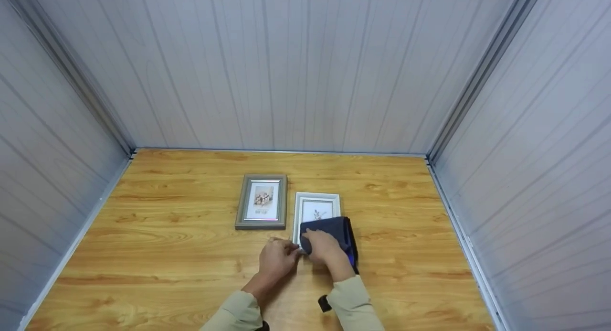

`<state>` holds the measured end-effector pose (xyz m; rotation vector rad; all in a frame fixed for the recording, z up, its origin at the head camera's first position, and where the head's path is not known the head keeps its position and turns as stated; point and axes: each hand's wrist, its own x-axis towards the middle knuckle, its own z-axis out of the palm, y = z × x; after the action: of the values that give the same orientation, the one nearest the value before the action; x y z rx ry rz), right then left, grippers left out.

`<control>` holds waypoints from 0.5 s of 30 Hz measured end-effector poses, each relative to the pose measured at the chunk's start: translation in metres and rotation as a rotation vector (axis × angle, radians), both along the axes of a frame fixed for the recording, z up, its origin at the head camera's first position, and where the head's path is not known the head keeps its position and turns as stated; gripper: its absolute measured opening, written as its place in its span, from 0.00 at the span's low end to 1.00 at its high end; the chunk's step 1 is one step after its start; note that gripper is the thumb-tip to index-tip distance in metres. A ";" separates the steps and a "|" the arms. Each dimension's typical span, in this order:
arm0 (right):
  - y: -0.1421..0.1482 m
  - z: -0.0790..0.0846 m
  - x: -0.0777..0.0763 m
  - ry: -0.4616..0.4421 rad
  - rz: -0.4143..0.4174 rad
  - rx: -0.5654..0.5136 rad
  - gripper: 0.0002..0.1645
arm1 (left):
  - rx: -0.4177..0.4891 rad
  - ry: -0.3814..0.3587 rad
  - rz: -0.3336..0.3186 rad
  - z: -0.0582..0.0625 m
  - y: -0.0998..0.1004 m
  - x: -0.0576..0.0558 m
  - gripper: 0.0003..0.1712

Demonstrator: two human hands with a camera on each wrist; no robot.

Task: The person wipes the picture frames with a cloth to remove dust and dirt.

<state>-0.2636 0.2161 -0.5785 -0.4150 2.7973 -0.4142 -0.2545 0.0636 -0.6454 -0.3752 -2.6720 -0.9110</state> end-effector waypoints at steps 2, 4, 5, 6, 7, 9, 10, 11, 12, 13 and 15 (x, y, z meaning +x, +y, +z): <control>0.005 0.003 -0.001 0.005 0.007 -0.005 0.38 | 0.010 -0.016 -0.005 0.002 0.002 -0.002 0.03; 0.009 0.001 -0.010 0.034 0.014 -0.011 0.39 | 0.021 -0.022 -0.010 0.003 0.003 -0.004 0.03; 0.011 -0.002 -0.017 0.051 0.010 -0.016 0.39 | 0.027 -0.023 -0.010 0.003 0.004 -0.004 0.03; 0.012 -0.005 -0.024 0.069 0.001 -0.013 0.40 | 0.030 -0.018 -0.007 0.002 0.004 -0.004 0.03; 0.013 -0.009 -0.032 0.093 -0.006 -0.003 0.41 | 0.034 -0.007 -0.004 0.002 0.004 -0.003 0.03; 0.013 -0.018 -0.044 0.142 -0.024 0.047 0.42 | 0.035 0.010 0.000 0.001 0.003 0.000 0.03; 0.013 -0.022 -0.048 0.167 -0.033 0.075 0.43 | 0.033 0.017 0.003 0.001 0.003 0.002 0.03; 0.012 -0.026 -0.051 0.189 -0.046 0.104 0.43 | 0.032 0.024 0.007 0.000 0.003 0.003 0.03; 0.011 -0.028 -0.051 0.212 -0.050 0.132 0.44 | 0.031 0.030 0.014 0.000 0.002 0.005 0.03; 0.009 -0.030 -0.050 0.232 -0.050 0.154 0.44 | 0.032 0.035 0.019 0.000 0.002 0.006 0.03; 0.005 -0.031 -0.044 0.247 -0.057 0.181 0.43 | 0.032 0.041 0.023 -0.001 0.001 0.007 0.03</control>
<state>-0.3073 0.2206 -0.6094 -0.3681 3.0581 -0.1263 -0.2480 0.0645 -0.6461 -0.3509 -2.6162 -0.9286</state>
